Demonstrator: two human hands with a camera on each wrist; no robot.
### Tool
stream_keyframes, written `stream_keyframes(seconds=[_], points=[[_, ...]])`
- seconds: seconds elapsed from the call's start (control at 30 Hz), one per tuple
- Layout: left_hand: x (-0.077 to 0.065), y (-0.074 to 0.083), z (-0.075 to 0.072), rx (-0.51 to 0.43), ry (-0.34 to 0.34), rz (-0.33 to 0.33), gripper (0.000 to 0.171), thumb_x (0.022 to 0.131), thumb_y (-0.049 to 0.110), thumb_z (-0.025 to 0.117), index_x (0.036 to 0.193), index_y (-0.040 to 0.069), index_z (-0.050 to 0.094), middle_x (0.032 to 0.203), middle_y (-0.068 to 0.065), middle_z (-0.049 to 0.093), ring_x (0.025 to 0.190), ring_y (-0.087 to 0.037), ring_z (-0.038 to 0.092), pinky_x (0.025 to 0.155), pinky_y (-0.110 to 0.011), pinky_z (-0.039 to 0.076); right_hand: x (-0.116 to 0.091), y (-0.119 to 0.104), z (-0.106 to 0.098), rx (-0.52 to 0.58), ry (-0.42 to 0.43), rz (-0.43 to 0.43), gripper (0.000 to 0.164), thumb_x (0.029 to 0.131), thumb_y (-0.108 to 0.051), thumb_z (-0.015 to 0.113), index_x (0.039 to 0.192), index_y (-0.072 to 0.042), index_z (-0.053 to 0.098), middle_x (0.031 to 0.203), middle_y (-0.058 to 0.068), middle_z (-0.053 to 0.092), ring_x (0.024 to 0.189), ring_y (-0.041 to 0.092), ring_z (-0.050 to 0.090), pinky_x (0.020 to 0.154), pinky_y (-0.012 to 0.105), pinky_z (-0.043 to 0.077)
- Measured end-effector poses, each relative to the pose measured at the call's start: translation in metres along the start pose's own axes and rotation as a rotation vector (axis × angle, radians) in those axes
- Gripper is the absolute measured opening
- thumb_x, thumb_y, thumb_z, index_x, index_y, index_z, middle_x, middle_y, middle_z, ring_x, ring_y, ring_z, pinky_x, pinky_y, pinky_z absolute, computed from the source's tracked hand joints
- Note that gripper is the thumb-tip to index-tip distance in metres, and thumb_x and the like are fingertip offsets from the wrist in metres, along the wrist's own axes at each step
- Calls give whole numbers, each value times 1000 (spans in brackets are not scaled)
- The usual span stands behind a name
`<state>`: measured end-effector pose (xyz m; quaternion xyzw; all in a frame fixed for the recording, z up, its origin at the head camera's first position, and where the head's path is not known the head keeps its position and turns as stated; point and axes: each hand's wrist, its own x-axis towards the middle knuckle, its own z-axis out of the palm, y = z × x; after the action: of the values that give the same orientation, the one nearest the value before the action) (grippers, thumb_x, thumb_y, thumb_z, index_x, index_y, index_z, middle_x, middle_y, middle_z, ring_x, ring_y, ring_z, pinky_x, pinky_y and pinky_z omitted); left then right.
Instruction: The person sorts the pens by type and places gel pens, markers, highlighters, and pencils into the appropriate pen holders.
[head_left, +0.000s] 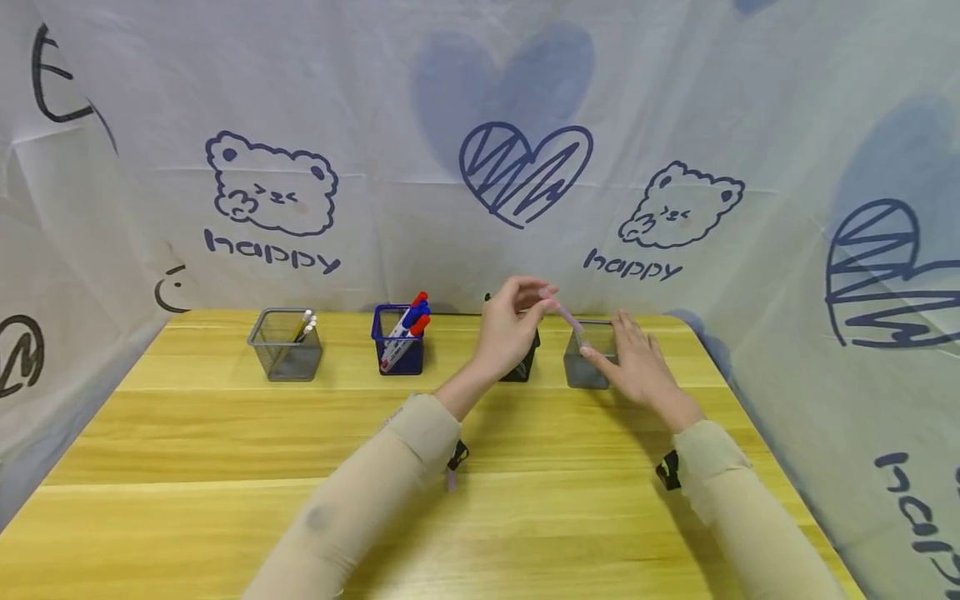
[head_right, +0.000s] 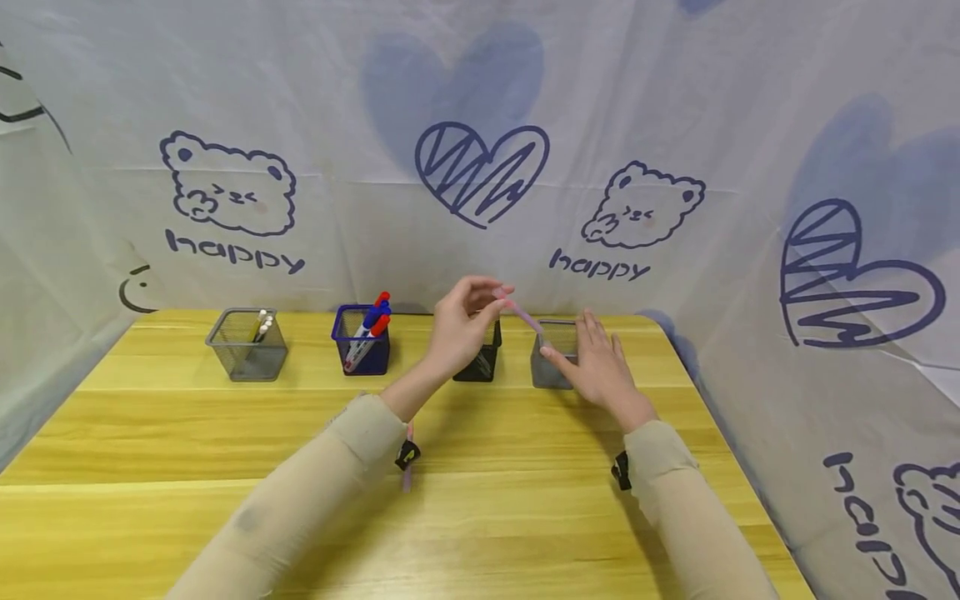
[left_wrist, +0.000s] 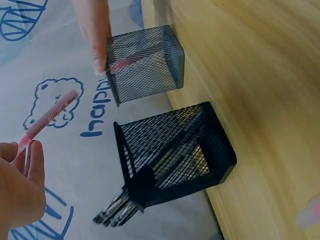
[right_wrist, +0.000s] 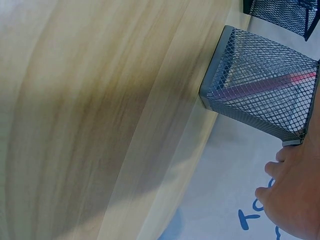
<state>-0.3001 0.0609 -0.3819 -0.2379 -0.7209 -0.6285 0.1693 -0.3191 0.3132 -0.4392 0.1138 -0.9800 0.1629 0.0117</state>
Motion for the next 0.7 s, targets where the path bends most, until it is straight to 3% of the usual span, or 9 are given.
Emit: stream_keyframes(seconds=[0.3, 0.7], points=[[7, -16, 25, 25, -29, -96, 24, 100, 4, 67, 124, 1, 64, 120, -11, 66, 112, -21, 72, 93, -19, 57, 0, 0, 0, 0, 4, 5, 106, 101, -75, 34, 164, 6, 5, 173, 21, -5, 160, 40, -2, 126, 65, -4], [4, -33, 50, 222, -109, -208, 23, 101, 10, 69, 124, 7, 70, 122, -7, 70, 112, -21, 70, 92, -22, 58, 0, -2, -2, -8, -13, 11, 106, 102, -75, 33, 164, 5, 2, 173, 22, -7, 159, 42, -1, 125, 68, -3]])
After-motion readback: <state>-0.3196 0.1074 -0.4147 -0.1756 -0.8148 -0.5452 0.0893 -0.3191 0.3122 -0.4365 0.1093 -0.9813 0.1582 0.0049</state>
